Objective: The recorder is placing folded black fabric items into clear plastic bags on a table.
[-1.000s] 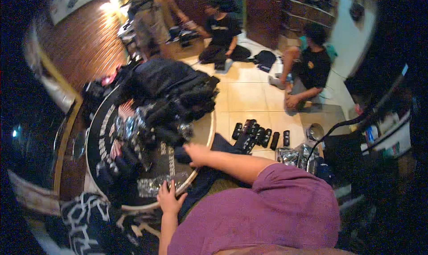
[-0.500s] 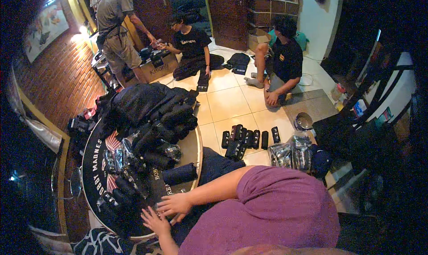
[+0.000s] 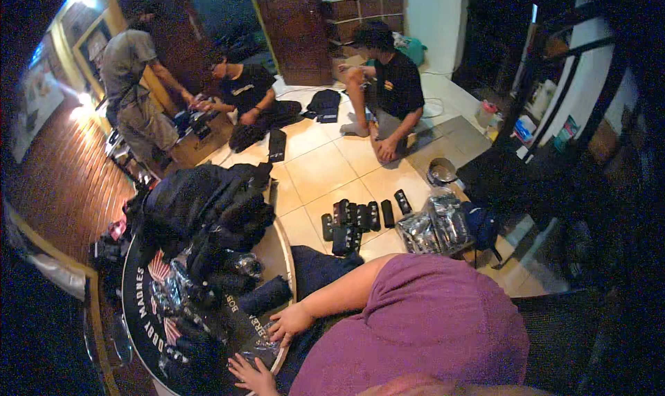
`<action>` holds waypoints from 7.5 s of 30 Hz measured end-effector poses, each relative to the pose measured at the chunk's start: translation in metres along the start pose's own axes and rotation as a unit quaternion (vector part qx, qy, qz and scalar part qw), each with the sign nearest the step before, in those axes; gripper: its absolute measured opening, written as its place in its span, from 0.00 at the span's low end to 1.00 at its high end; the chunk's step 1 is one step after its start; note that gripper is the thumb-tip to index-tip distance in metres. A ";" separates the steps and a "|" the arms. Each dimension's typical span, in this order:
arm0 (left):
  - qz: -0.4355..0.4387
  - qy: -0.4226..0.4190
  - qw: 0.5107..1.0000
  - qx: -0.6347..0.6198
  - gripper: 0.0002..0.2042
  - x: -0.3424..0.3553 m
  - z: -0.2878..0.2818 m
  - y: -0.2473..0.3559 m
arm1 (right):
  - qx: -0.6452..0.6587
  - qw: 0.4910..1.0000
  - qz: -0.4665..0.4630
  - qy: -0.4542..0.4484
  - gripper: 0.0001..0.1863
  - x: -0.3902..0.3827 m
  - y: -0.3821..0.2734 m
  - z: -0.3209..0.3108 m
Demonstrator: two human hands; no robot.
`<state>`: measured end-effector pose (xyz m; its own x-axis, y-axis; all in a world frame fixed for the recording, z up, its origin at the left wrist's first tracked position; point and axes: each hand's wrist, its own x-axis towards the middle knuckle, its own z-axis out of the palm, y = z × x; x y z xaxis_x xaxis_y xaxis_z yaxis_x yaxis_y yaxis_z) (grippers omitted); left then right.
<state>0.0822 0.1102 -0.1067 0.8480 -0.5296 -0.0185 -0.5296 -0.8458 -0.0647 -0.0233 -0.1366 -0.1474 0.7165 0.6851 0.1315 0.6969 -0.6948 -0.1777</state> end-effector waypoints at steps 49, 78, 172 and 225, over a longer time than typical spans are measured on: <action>0.108 0.195 0.956 -0.194 0.21 -0.029 0.019 0.056 | -0.140 0.852 0.459 0.210 0.31 -0.020 -0.023 -0.052; 0.109 0.214 0.929 -0.281 0.09 -0.033 0.005 0.055 | -0.061 0.873 0.442 0.197 0.40 -0.024 -0.041 -0.062; 0.172 0.295 0.864 -0.370 0.13 -0.030 -0.034 0.073 | 0.420 0.766 0.433 0.224 0.37 -0.035 -0.020 -0.073; -0.026 0.170 0.691 -0.702 0.10 -0.044 -0.025 0.056 | 0.395 0.868 0.183 0.240 0.45 -0.014 -0.068 -0.068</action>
<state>0.0146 0.0849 -0.0842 0.9399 -0.2788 0.1971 -0.1956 0.0334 0.9801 -0.0788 -0.1142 -0.0712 0.9475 0.1482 0.2834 0.3182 -0.3494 -0.8813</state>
